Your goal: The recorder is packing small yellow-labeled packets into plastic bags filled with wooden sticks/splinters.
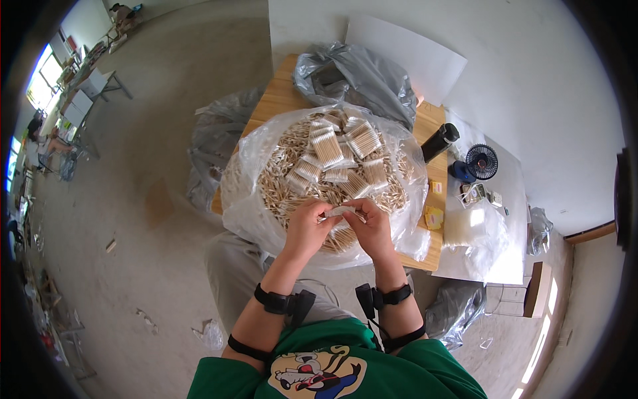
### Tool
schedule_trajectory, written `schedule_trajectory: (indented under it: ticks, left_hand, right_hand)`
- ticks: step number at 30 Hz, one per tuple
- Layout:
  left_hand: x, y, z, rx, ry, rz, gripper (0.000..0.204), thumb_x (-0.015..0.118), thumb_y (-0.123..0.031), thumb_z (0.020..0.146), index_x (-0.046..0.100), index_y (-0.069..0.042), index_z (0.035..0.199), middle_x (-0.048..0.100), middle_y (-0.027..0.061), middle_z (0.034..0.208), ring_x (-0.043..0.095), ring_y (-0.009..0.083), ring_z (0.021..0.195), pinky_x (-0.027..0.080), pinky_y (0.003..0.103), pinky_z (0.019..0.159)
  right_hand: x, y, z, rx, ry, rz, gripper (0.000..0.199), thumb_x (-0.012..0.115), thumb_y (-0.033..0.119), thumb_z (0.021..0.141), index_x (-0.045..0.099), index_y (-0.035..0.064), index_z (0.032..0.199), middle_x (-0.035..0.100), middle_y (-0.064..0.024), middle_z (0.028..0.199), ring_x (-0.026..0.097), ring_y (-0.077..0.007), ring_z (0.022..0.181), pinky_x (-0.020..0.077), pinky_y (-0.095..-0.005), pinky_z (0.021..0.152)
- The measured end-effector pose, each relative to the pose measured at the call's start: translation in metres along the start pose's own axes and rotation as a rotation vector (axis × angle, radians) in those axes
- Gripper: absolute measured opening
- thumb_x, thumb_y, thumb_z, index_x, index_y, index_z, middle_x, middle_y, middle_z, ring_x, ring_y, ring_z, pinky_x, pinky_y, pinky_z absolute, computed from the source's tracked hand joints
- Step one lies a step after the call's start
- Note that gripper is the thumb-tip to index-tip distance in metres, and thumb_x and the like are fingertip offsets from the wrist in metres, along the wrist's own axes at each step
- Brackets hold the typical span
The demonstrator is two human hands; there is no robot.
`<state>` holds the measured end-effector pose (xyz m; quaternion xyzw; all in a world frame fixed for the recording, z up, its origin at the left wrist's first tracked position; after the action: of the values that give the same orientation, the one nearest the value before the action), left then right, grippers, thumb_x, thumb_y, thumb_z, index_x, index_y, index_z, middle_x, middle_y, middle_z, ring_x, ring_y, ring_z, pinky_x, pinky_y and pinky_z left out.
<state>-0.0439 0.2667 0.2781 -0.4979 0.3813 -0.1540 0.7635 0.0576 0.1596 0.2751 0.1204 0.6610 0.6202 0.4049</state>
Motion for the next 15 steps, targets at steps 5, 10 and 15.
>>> schedule_trajectory:
  ticks: [5,10,15]
  left_hand:
    - [0.002,0.009,-0.003,-0.113,0.036,-0.27,0.016,0.074,-0.011,0.074,0.067,-0.002,0.084,0.06,0.0024,0.076,0.054,0.0104,0.068,0.042,0.023,0.059]
    - [0.003,0.016,-0.005,-0.169,0.017,-0.285,0.013,0.073,-0.011,0.076,0.067,-0.002,0.083,0.059,0.0026,0.077,0.053,0.0092,0.068,0.041,0.022,0.06]
    - [0.007,0.022,-0.005,-0.158,-0.057,-0.397,0.012,0.071,-0.009,0.078,0.065,0.001,0.076,0.058,0.0016,0.076,0.052,0.0088,0.067,0.04,0.022,0.058]
  right_hand:
    - [0.011,-0.033,-0.004,0.152,-0.031,0.563,0.005,0.064,0.0,0.082,0.063,0.0,0.088,0.064,-0.002,0.084,0.056,-0.0057,0.075,0.0448,-0.0196,0.068]
    - [0.01,-0.037,-0.004,0.159,-0.055,0.635,0.007,0.067,0.001,0.081,0.062,0.0013,0.085,0.063,-0.0014,0.081,0.054,-0.005,0.072,0.0435,-0.0181,0.066]
    - [0.007,-0.045,-0.005,0.179,-0.102,0.723,0.009,0.068,0.001,0.081,0.06,0.0019,0.083,0.063,-0.002,0.08,0.054,-0.006,0.072,0.0439,-0.0188,0.067]
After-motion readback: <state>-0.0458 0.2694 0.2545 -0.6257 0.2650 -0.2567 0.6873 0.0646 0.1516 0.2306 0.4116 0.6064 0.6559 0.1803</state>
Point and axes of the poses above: each hand's wrist, its own z-axis towards the middle knuckle, its own x-axis out of the palm, y = z × x, the point moved 10 cm from there along z, towards the middle knuckle
